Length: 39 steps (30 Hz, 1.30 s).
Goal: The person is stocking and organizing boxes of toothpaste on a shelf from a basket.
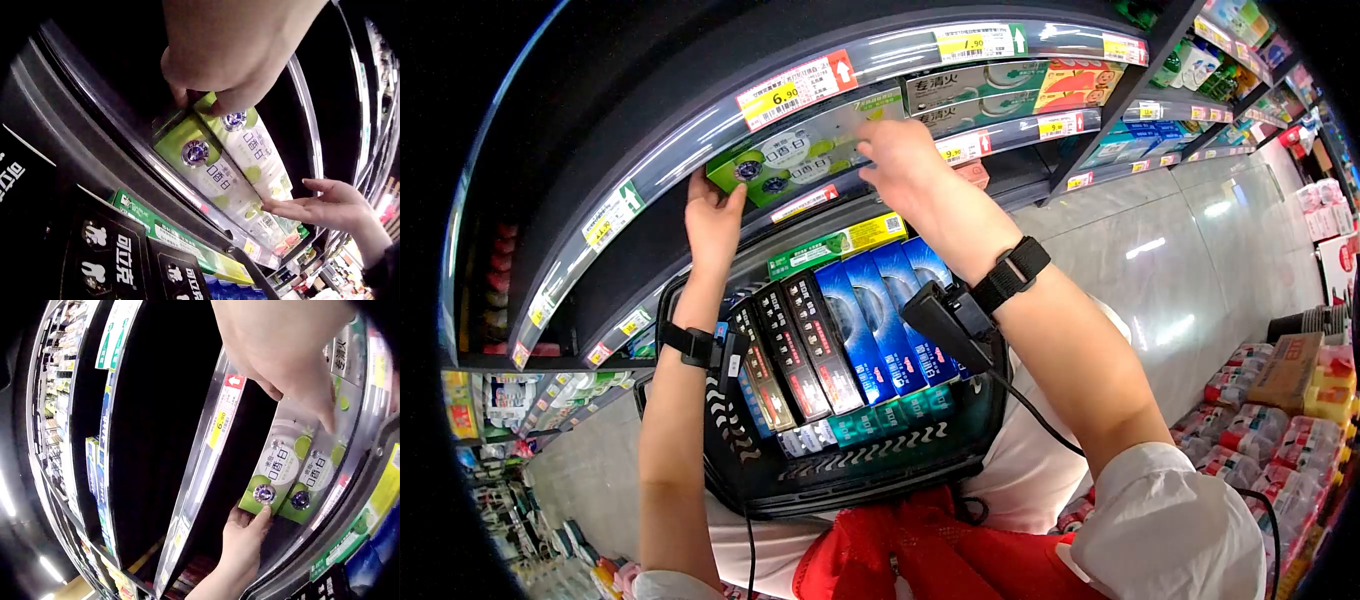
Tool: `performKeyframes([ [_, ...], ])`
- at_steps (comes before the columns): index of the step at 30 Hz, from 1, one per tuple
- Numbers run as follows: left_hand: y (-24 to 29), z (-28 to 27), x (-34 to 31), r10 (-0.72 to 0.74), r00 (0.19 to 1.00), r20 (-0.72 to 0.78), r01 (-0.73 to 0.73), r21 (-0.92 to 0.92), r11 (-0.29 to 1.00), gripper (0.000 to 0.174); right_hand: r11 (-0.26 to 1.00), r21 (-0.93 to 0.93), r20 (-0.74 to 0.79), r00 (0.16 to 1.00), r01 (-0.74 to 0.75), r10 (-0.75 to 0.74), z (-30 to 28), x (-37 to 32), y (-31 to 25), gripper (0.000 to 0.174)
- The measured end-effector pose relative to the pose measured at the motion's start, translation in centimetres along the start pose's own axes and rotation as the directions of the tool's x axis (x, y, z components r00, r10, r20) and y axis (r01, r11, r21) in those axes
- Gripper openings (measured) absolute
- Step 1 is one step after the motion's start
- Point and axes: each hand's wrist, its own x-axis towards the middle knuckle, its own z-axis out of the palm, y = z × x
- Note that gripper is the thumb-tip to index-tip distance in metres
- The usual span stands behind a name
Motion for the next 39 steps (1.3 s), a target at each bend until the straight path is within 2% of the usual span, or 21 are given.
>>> performKeyframes([
  [1, -0.5, 1.0, -0.3, 0.07, 0.996, 0.051, -0.066, -0.07, 0.995, 0.055, 0.999, -0.021, 0.016, 0.999, -0.029, 0.029, 0.1, -0.3, 0.1, 0.022],
  [3, -0.4, 1.4, -0.3, 0.016, 0.998, 0.061, -0.016, -0.001, 1.0, 0.064, 0.997, -0.044, 0.028, 0.998, -0.059, 0.061, 0.0, -0.4, 0.1, 0.022],
  [5, -0.1, 2.0, -0.6, -0.033, 0.999, 0.03, 0.033, 0.019, 0.999, 0.062, 0.979, -0.091, 0.165, 0.967, -0.183, 0.196, -0.4, -0.4, -0.2, 0.038],
  [7, 0.3, 2.4, -0.4, -0.073, 0.997, 0.007, 0.071, 0.121, 0.99, 0.061, 0.977, -0.09, 0.163, 0.965, -0.194, 0.206, -0.5, -0.5, -0.4, 0.037],
  [12, 0.8, 3.2, 0.0, -0.073, 0.996, -0.05, 0.079, 0.139, 0.987, 0.065, 0.974, -0.113, 0.209, 0.954, -0.195, 0.216, -0.1, -0.6, -0.1, 0.033],
  [14, 0.8, 3.7, 0.1, -0.045, 0.984, -0.171, 0.08, 0.204, 0.976, 0.066, 0.969, -0.128, 0.224, 0.946, -0.21, 0.235, 0.1, -0.7, 0.0, 0.029],
  [17, 0.8, 4.1, 0.2, -0.027, 0.979, -0.202, 0.058, 0.15, 0.987, 0.066, 0.967, -0.127, 0.224, 0.943, -0.223, 0.246, 0.2, -0.8, 0.0, 0.028],
  [21, 0.9, 4.8, -0.1, -0.021, 0.972, -0.233, 0.05, 0.118, 0.992, 0.065, 0.979, -0.049, 0.153, 0.967, -0.198, 0.204, 0.2, -0.1, 0.4, 0.031],
  [23, 0.5, 4.9, 0.0, 0.025, 0.961, -0.274, 0.018, 0.153, 0.988, 0.057, 0.999, -0.004, 0.037, 0.998, -0.041, 0.041, 0.1, 0.5, 0.3, 0.041],
  [24, 0.7, 5.0, 0.0, 0.027, 0.962, -0.272, 0.016, 0.153, 0.988, 0.057, 0.999, -0.002, 0.035, 0.999, -0.039, 0.039, 0.1, 0.6, 0.1, 0.041],
  [26, 1.0, 5.0, -0.3, -0.025, 0.96, -0.278, 0.051, 0.088, 0.995, 0.062, 0.997, 0.022, 0.082, 0.994, 0.077, -0.078, 0.0, 0.8, -0.3, 0.053],
  [32, 0.1, 4.6, 0.0, 0.008, 0.969, -0.245, 0.012, 0.08, 0.997, 0.063, 1.0, 0.014, 0.112, 0.994, 0.005, -0.007, 0.3, 1.0, -0.1, 0.064],
  [36, 0.4, 4.3, -0.2, -0.011, 0.966, -0.257, 0.056, 0.172, 0.984, 0.061, 1.0, -0.026, 0.16, 0.987, 0.003, 0.001, 0.4, 0.4, 0.0, 0.06],
  [39, 0.2, 3.8, -0.2, -0.01, 0.972, -0.236, 0.054, 0.179, 0.982, 0.06, 0.995, -0.097, 0.108, 0.994, -0.014, 0.024, 0.6, 0.6, 0.3, 0.056],
])
